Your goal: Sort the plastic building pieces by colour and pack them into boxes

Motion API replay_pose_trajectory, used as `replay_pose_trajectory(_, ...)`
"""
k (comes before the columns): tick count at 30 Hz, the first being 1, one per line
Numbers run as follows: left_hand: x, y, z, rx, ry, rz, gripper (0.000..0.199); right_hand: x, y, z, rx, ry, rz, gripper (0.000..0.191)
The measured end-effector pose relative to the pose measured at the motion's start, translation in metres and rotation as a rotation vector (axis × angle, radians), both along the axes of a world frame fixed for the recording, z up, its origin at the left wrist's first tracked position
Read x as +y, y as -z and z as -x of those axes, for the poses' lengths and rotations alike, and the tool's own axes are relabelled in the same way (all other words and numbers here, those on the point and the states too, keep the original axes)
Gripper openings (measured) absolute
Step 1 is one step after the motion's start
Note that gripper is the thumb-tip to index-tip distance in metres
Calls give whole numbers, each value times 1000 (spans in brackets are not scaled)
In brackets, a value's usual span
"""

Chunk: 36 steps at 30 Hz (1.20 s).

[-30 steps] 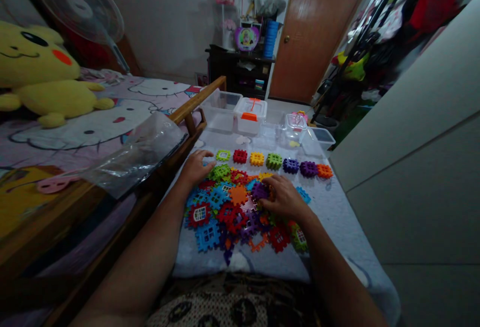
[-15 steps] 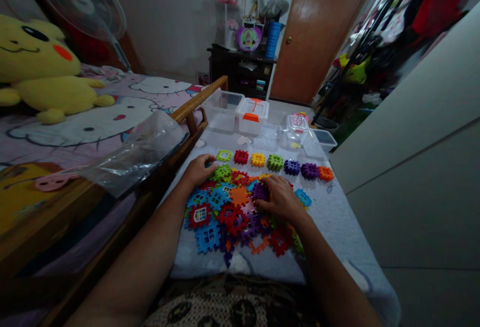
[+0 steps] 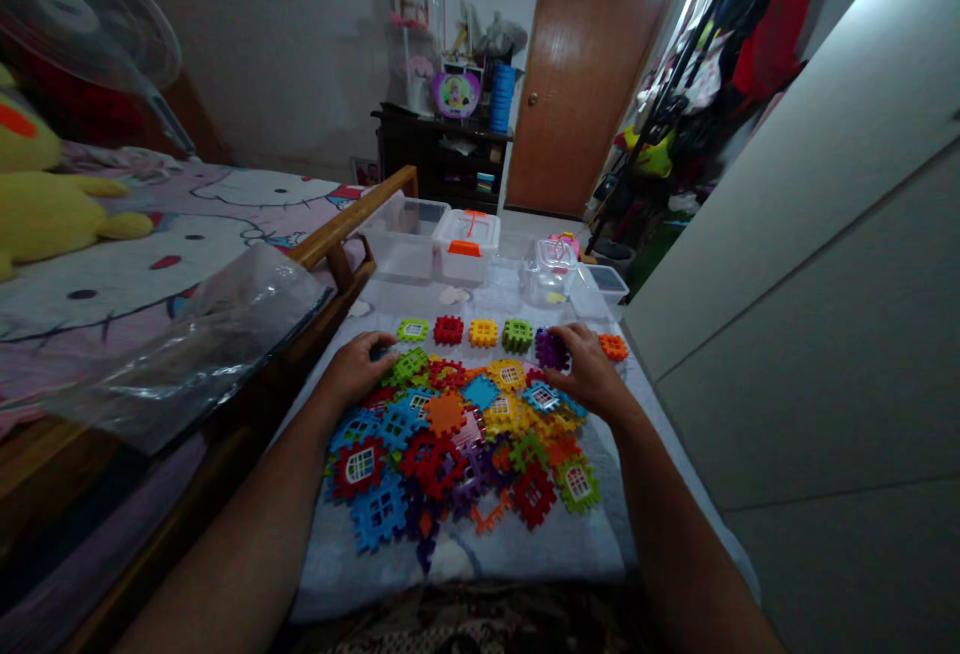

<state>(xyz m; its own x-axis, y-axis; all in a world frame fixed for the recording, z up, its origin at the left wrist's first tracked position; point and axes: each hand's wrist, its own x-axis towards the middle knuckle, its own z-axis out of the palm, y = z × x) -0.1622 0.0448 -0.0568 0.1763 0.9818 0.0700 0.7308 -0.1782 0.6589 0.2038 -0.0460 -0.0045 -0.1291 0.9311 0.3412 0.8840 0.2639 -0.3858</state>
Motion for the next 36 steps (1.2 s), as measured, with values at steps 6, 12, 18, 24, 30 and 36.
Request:
replay_pose_trajectory(6,2,6,2,4,-18,-19,50,36,-3,-75,-170,151,129,48)
replay_pose_trajectory(12,4,10,5,12,2,-40,50,50,11,-95,-284,160,246,52)
replay_pose_trajectory(18,5,12,6,16,7,-23,50,50,16,-94,-361,179,298,53)
replay_pose_trajectory(24,4,10,5,18,2,-7,51,48,19,-90,-360,206,273,58)
replay_pose_trajectory(30,1,5,2,21,-5,-7,50,20,1,-69,-126,203,48,70)
replay_pose_trajectory(36,-2,5,-1,-37,57,-22,46,-11,-4,-2,121,-144,198,38)
